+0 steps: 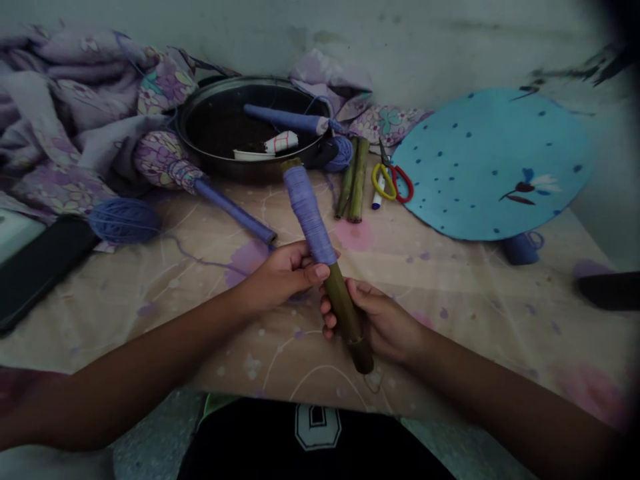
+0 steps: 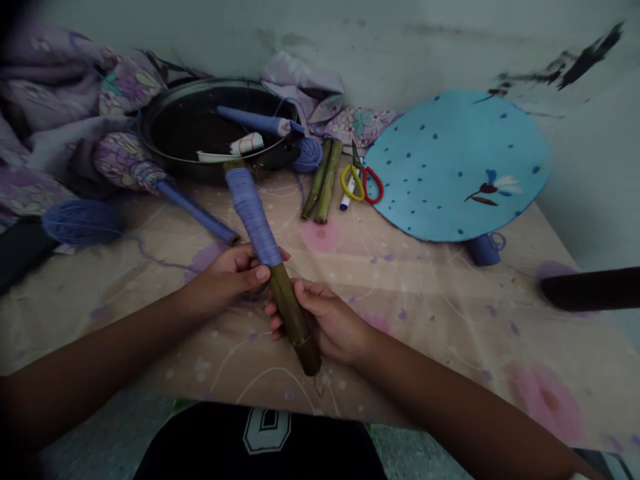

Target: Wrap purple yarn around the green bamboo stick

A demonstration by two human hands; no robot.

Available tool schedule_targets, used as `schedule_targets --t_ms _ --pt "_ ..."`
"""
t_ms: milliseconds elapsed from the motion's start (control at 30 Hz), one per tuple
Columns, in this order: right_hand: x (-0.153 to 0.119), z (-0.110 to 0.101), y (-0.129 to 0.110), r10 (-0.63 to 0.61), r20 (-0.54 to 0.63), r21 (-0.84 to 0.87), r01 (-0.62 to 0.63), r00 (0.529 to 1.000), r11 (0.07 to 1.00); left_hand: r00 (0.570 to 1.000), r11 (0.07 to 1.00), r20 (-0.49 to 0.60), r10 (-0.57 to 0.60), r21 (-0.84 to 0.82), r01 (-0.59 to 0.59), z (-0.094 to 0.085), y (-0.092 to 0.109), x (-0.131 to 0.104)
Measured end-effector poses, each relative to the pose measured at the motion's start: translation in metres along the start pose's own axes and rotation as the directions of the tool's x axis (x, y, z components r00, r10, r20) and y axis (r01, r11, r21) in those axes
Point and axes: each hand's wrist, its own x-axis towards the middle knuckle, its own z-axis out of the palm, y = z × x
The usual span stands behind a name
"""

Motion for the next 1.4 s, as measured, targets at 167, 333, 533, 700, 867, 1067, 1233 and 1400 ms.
schedule_targets --t_ms 167,333,533,700,867,1067,1233,1400 --pt "-0.0023 0.0034 -0.0012 -0.036 -0.019 -0.004 0.036 0.999 0.999 0.995 0.999 -0.099 0.009 0.050 -0.004 -0.0004 0.0002 0.0000" --pt "-0.0022 0.0003 -0.0030 0.024 -0.026 0.043 -0.023 0.999 0.999 0.994 0.997 -0.109 0.017 0.074 -0.009 -0.0015 -0.0002 0.0011" --pt "-0.0015 0.0007 -0.0045 0.095 -0.026 0.053 -0.093 0.995 0.994 0.992 0.995 -0.129 0.010 0.100 0.003 0.0003 -0.0003 0.0004" --pt "-0.0026 0.0009 -0.0055 0.004 0.017 0.046 -0.005 1.000 0.999 1.000 0.998 -0.013 0.028 0.054 -0.028 0.0026 -0.0016 0.0014" --pt "-0.0030 -0.0030 -0.0048 0.033 0.066 0.052 -0.037 0.997 0.998 1.000 0.999 -0.019 -0.004 0.036 0.005 0.0043 -0.0009 0.0020" --pt "-0.0018 -0.0022 -0.0031 0.054 0.068 0.086 -0.060 0.996 0.995 1.000 1.000 -0.007 -0.011 0.005 0.011 0.0030 -0.0019 0.0008" --pt "-0.0010 0.0007 -0.0009 -0.069 -0.007 0.045 0.069 0.998 0.997 0.999 0.999 0.011 -0.044 -0.005 0.044 0.0025 -0.0048 0.0007" --pt "-0.0014 -0.0001 -0.0018 -0.018 0.007 0.031 0.017 1.000 0.999 0.999 0.998 0.008 -0.048 0.037 0.048 0.0033 -0.0025 0.0013"
